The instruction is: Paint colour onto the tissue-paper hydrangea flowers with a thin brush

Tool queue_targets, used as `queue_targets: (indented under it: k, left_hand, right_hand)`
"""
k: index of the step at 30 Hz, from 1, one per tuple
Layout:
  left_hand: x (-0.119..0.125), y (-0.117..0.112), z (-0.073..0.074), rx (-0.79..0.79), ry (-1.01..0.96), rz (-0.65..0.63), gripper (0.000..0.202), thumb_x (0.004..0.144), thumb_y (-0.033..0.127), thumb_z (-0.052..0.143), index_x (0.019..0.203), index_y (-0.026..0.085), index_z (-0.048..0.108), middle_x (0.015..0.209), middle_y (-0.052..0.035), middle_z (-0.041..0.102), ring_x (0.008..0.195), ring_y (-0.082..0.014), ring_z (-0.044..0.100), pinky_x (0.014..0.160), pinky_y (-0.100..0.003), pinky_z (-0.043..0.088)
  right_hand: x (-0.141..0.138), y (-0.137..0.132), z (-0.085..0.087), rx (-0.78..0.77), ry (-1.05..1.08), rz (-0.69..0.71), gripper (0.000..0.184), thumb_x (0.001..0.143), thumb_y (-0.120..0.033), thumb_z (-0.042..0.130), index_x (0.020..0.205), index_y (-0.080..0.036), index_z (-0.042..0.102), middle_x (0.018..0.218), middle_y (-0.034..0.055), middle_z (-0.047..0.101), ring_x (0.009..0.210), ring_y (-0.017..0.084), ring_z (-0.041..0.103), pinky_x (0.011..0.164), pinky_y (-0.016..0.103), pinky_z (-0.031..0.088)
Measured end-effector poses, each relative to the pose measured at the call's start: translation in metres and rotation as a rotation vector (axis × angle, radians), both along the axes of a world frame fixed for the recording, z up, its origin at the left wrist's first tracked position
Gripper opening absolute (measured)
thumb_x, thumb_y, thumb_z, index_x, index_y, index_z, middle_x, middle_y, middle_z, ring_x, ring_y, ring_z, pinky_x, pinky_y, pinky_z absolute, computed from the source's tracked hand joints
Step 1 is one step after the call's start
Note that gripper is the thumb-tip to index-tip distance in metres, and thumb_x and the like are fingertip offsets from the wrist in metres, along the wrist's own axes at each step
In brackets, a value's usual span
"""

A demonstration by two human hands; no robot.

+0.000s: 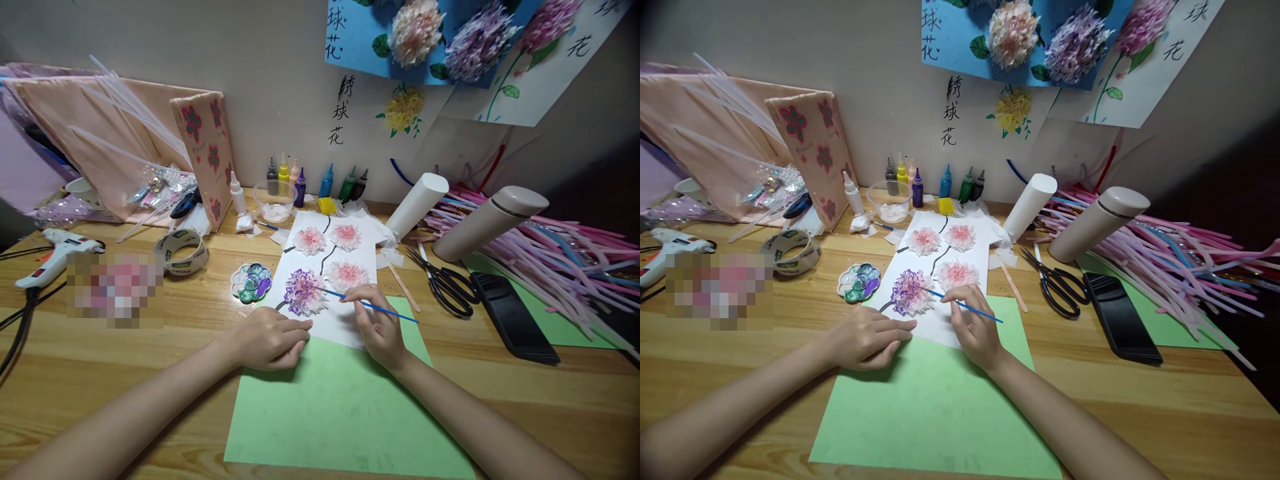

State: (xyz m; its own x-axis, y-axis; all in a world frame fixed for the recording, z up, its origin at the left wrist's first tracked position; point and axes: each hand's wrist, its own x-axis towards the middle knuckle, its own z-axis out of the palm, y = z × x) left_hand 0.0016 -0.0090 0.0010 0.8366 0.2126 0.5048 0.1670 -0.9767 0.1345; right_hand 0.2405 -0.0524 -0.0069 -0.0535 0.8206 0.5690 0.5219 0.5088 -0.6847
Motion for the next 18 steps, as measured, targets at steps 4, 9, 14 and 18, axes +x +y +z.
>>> queue_targets:
  k: [4, 9, 14, 18]
  left_hand:
    - [0.0003, -0.0001, 0.0003, -0.015, -0.014, -0.001, 0.025, 0.086, 0.017, 0.043, 0.088, 0.016, 0.068, 0.096, -0.0061, 0.076, 0.049, -0.0128, 0.064, 0.043, -0.022, 0.047]
    - [0.0005, -0.0001, 0.0000, -0.022, -0.030, -0.004, 0.024, 0.085, 0.016, 0.043, 0.087, 0.015, 0.067, 0.095, -0.0054, 0.076, 0.048, -0.0130, 0.064, 0.044, -0.022, 0.047]
    - [0.0004, 0.0001, -0.0001, -0.017, -0.033, -0.008, 0.024, 0.086, 0.016, 0.043, 0.088, 0.016, 0.067, 0.096, -0.0043, 0.076, 0.047, -0.0129, 0.063, 0.042, -0.023, 0.045]
    - [0.0006, 0.0005, -0.0005, -0.009, -0.029, -0.002, 0.025, 0.087, 0.017, 0.042, 0.088, 0.016, 0.067, 0.096, -0.0049, 0.076, 0.047, -0.0123, 0.063, 0.043, -0.023, 0.046]
  right_hand:
    - [-0.0003, 0.0006, -0.0001, 0.033, 0.016, -0.018, 0.017, 0.093, -0.017, 0.042, 0.092, -0.023, 0.058, 0.086, 0.0038, 0.064, 0.083, 0.020, 0.060, 0.076, 0.036, 0.047]
    - [-0.0004, 0.0011, -0.0010, 0.027, 0.011, -0.012, 0.017, 0.093, -0.016, 0.042, 0.090, -0.023, 0.058, 0.084, 0.0032, 0.063, 0.082, 0.020, 0.060, 0.075, 0.035, 0.046]
    - [0.0006, 0.0007, -0.0023, 0.001, 0.007, 0.012, 0.016, 0.093, -0.016, 0.043, 0.094, -0.023, 0.057, 0.088, 0.0034, 0.063, 0.084, 0.019, 0.060, 0.077, 0.035, 0.045]
    - [0.0011, 0.0010, -0.0026, 0.008, 0.032, 0.010, 0.017, 0.094, -0.015, 0.043, 0.096, -0.023, 0.057, 0.090, 0.0035, 0.063, 0.086, 0.019, 0.060, 0.079, 0.035, 0.045]
